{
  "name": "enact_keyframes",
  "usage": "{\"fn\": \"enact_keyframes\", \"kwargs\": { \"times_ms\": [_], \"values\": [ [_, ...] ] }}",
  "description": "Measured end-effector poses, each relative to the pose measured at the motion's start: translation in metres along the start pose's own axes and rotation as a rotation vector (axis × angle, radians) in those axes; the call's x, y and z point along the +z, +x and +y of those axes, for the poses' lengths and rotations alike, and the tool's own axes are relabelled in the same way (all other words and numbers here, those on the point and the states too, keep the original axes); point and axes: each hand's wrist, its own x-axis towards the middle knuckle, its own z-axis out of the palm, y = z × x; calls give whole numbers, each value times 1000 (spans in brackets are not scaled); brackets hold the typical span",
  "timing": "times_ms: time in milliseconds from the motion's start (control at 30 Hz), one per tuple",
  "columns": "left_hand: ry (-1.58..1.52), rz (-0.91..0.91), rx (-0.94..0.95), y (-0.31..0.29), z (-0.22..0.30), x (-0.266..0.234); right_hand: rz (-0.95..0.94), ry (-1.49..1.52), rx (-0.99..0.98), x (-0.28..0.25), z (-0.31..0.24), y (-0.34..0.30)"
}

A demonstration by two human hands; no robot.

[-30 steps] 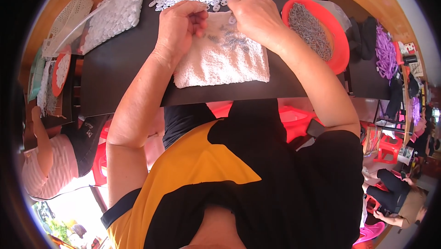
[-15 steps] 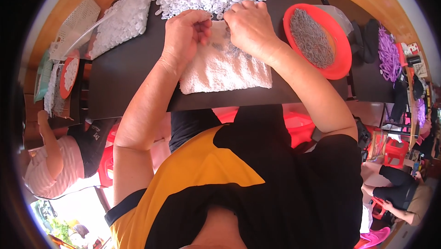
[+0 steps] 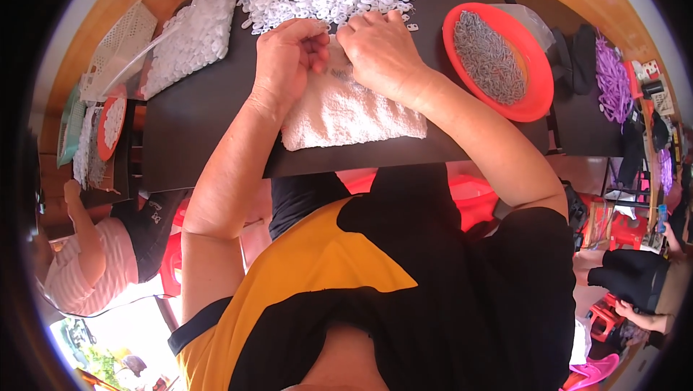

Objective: The recorder is manually inserting small metal pins into white plastic housings on a workbench.

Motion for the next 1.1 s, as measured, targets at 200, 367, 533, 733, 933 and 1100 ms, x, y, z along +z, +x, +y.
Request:
{"fn": "enact_keyframes", "kwargs": {
  "times_ms": [200,367,533,733,933,1100],
  "values": [
    [20,-27,10,-4,2,3,32,599,277,-3,25,13],
    [51,-65,31,-10,5,6,232,1224,404,-8,24,19],
    [58,-81,22,-11,6,5,230,1248,393,-11,21,14],
    [89,-101,39,-12,4,8,161,1048,304,-12,22,11],
    [120,-105,54,-14,3,9,165,972,237,-12,20,10],
    [159,-109,47,-14,0,11,104,839,286,-15,15,9]
  ]
}}
